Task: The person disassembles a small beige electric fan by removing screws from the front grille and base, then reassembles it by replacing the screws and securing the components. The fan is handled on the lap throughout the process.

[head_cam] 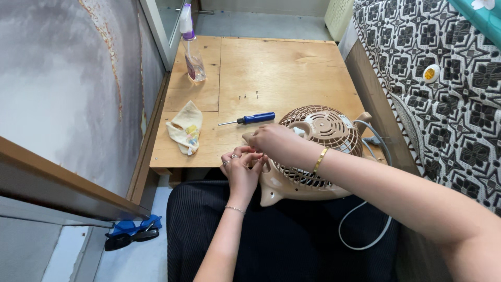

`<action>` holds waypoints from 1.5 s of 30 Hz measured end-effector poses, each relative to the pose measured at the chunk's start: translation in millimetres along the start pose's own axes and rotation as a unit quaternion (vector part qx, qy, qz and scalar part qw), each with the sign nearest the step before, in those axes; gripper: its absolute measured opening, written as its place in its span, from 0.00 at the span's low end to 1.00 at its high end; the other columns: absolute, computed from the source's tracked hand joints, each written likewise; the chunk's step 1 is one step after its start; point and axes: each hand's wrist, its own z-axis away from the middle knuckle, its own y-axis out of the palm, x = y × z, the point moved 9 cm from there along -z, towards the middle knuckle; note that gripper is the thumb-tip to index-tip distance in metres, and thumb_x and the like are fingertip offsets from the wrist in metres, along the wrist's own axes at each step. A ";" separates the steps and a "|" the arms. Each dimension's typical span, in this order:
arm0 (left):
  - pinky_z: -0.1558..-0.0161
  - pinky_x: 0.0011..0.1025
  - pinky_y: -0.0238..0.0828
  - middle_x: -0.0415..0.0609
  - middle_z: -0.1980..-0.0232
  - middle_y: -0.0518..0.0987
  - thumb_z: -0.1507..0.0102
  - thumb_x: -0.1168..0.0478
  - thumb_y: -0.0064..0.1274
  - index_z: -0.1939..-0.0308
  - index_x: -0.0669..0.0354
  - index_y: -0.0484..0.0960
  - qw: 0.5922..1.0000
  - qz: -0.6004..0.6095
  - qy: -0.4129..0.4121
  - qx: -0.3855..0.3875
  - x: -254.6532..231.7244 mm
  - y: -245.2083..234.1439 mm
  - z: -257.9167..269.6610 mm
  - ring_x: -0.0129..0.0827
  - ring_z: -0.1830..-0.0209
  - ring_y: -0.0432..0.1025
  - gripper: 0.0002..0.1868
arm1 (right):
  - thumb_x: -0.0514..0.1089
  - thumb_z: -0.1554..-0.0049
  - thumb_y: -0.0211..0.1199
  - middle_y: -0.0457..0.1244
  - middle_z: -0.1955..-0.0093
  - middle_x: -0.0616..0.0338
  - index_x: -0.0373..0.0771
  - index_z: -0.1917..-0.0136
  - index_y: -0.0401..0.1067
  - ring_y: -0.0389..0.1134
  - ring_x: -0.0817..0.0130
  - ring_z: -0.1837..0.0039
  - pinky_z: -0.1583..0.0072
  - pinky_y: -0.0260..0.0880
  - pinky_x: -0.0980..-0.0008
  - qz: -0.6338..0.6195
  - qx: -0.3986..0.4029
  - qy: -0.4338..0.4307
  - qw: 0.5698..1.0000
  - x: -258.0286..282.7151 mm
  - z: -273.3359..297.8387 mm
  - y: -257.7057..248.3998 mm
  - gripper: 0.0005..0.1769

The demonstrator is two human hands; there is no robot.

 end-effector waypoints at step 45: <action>0.45 0.31 0.73 0.47 0.31 0.75 0.40 0.57 0.65 0.53 0.55 0.91 0.975 0.168 -0.042 0.142 6.3 60.4 -48.0 0.37 0.39 0.76 0.13 | 0.46 0.49 0.65 0.64 0.46 0.63 0.45 0.56 0.78 0.63 0.68 0.38 0.40 0.64 0.68 0.249 0.003 -0.040 0.968 -24.9 30.3 -17.2 0.08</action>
